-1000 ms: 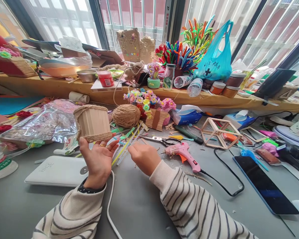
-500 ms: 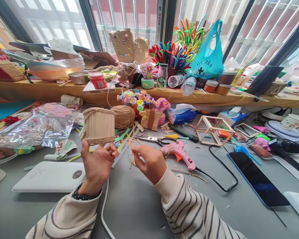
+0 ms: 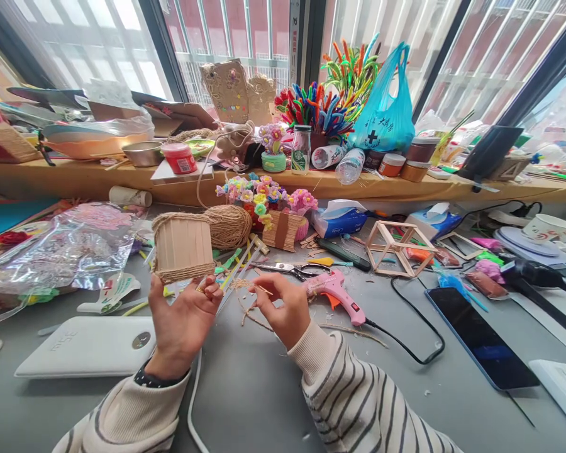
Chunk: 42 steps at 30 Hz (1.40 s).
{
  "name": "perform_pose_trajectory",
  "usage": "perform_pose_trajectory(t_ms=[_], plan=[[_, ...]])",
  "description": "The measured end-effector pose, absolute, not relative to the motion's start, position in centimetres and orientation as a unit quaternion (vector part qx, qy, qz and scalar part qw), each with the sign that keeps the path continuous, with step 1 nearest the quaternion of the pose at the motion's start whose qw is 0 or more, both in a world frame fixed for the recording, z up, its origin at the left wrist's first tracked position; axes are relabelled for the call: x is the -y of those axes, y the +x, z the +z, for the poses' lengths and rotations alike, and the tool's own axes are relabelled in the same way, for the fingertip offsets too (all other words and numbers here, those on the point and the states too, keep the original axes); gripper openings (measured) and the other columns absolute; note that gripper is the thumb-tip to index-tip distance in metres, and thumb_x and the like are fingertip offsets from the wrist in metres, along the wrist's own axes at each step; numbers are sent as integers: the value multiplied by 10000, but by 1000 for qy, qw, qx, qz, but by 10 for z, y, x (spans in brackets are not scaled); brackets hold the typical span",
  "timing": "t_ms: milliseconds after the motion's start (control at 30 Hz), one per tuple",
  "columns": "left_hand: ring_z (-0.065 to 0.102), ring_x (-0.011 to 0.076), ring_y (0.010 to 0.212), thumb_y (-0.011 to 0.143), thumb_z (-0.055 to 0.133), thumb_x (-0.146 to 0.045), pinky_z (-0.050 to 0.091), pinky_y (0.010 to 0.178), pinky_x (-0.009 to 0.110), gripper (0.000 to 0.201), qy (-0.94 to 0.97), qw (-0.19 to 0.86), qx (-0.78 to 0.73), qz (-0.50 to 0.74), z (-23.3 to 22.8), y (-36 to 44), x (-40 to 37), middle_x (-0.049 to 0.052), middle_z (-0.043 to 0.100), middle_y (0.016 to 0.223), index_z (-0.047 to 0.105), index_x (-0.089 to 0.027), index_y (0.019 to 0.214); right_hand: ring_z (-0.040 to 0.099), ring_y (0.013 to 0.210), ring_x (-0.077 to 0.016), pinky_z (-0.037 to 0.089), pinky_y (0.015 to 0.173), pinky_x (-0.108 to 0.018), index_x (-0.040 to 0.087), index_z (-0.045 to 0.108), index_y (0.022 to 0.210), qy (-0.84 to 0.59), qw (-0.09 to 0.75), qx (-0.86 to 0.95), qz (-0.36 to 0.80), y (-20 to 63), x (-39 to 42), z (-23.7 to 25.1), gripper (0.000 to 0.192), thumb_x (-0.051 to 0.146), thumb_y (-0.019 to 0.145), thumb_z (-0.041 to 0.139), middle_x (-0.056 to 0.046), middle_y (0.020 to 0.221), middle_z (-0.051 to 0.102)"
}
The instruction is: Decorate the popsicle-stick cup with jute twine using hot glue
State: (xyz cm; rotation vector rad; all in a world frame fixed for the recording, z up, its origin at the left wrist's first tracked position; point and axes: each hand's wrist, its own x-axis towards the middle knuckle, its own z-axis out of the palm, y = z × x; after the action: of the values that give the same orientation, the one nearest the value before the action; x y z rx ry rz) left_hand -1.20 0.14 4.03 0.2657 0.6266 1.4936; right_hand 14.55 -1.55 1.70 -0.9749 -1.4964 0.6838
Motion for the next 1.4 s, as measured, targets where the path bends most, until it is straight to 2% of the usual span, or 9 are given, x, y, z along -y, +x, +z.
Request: perform_pose_trajectory(t_ms=[133, 300, 400, 633, 767, 967, 1100, 1200, 1400], plan=[[550, 112, 523, 818, 319, -603, 509, 509, 226, 522, 109, 692, -256, 666, 41, -13, 0, 55, 557, 645, 521, -122, 797, 656, 535, -121, 560, 503, -230, 180, 633, 904, -416, 574, 628, 322, 144, 14, 14, 169, 275, 816, 524, -50, 762, 708], [553, 103, 527, 613, 677, -545, 517, 534, 213, 495, 150, 671, -287, 667, 38, -12, -1, 27, 586, 642, 537, -140, 861, 660, 536, -131, 560, 489, -237, 180, 669, 930, -420, 572, 613, 347, 145, 12, 10, 219, 299, 818, 524, -60, 758, 717], [581, 117, 564, 548, 752, -494, 529, 568, 217, 546, 172, 668, -312, 653, 37, -10, -1, 31, 619, 655, 549, -148, 920, 660, 538, -131, 558, 480, -235, 175, 672, 967, -429, 574, 597, 362, 147, 9, 8, 255, 318, 828, 514, -67, 765, 720], [617, 141, 619, 598, 738, -465, 543, 616, 249, 515, 174, 718, -298, 605, 38, -9, 2, 45, 642, 716, 558, -139, 954, 657, 548, -126, 559, 472, -228, 164, 658, 1004, -433, 583, 581, 368, 152, 5, 7, 282, 330, 846, 494, -69, 751, 717], [625, 152, 627, 588, 737, -494, 545, 632, 258, 569, 168, 735, -280, 594, 39, -9, 3, 64, 646, 713, 568, -108, 970, 691, 675, -159, 585, 528, -255, 174, 648, 1022, -431, 584, 594, 345, 153, 5, 7, 267, 295, 849, 485, -86, 857, 714], [646, 176, 705, 570, 693, -597, 544, 660, 281, 558, 153, 749, -253, 593, 41, -8, 5, 70, 662, 770, 607, -138, 877, 599, 1072, -206, 576, 773, -324, 217, 494, 1266, -420, 574, 651, 264, 150, 10, 4, 498, 148, 773, 504, -109, 1251, 571], [637, 235, 924, 577, 649, -644, 521, 805, 350, 640, 173, 755, -237, 586, 39, -7, 6, 127, 676, 965, 613, -143, 973, 441, 1257, -219, 442, 996, -408, 226, 366, 1363, -399, 539, 714, 202, 147, 16, 7, 675, 102, 718, 524, -85, 1378, 450], [596, 278, 1039, 573, 628, -671, 454, 932, 423, 707, 196, 749, -227, 591, 37, -6, 8, 152, 663, 1061, 613, -135, 1034, 406, 1281, -210, 386, 1041, -420, 199, 299, 1396, -384, 491, 773, 116, 145, 19, 11, 693, 110, 735, 488, -100, 1381, 442], [525, 321, 1155, 547, 620, -693, 365, 1023, 456, 734, 232, 722, -219, 614, 35, -3, 12, 148, 673, 1067, 631, -149, 1039, 486, 1185, -215, 432, 973, -413, 202, 361, 1360, -386, 483, 785, 38, 143, 23, 14, 608, 129, 765, 467, -94, 1300, 523]])
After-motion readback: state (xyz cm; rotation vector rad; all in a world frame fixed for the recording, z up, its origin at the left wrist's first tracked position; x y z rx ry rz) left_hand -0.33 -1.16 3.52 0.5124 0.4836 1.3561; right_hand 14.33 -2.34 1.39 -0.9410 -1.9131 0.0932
